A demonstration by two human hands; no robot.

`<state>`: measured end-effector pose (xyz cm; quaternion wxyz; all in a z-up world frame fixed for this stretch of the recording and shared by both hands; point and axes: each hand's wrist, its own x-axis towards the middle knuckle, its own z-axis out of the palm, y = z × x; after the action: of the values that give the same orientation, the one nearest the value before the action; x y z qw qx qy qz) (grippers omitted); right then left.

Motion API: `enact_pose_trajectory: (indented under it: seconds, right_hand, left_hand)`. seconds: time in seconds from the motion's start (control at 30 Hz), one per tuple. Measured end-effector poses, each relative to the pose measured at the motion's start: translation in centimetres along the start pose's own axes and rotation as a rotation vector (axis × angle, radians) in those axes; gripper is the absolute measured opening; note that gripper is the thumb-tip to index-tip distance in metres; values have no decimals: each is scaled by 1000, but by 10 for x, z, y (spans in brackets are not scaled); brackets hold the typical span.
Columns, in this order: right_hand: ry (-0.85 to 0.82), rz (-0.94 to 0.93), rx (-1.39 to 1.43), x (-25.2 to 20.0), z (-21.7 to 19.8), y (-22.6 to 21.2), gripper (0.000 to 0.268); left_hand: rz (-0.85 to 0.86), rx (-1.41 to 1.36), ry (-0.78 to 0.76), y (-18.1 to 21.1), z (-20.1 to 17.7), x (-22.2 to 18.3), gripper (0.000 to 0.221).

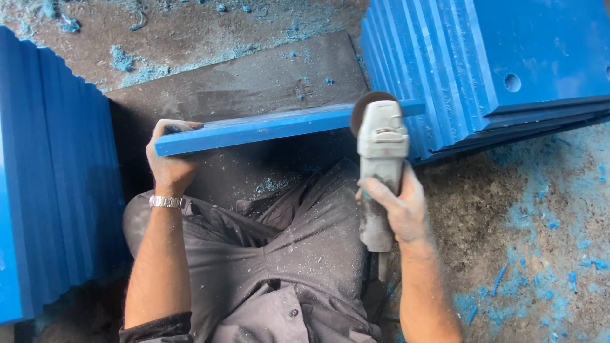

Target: Trimming the edges of blue plastic plates using a hand-held angle grinder.

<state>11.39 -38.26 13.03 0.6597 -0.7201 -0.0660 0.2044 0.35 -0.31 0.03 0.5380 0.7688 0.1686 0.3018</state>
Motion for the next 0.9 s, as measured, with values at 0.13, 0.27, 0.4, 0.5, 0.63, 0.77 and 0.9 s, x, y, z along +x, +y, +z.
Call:
enact_pose_trajectory:
  seconds: [0.13,0.27,0.4,0.5,0.63,0.77,0.9]
  right_hand:
    - [-131,49,-107,-11,70,-1,55]
    - [-373,-12,-287,-16,125,-3,73]
    - [-413,-52,-219,-19,120,2,67]
    - [-201,126,-29,-20,87,-2,58]
    - [5,92,116,-16,55,0,50]
    - [-55,36,55,-13,66,-4,46]
    - [-281,4,-110,-14,116,1,49]
  left_hand:
    - [9,-33,-4,0,1,1,50]
    - [7,16,7,-1,2,2,43]
    - [-4,46,20,9,4,4,45]
    - [33,41,25,-1,9,8,52]
    - [51,-31,30,-10,12,8,52]
    - [-21,-64,52,-3,17,7,50]
    - [-84,-78,56,7,16,11,48]
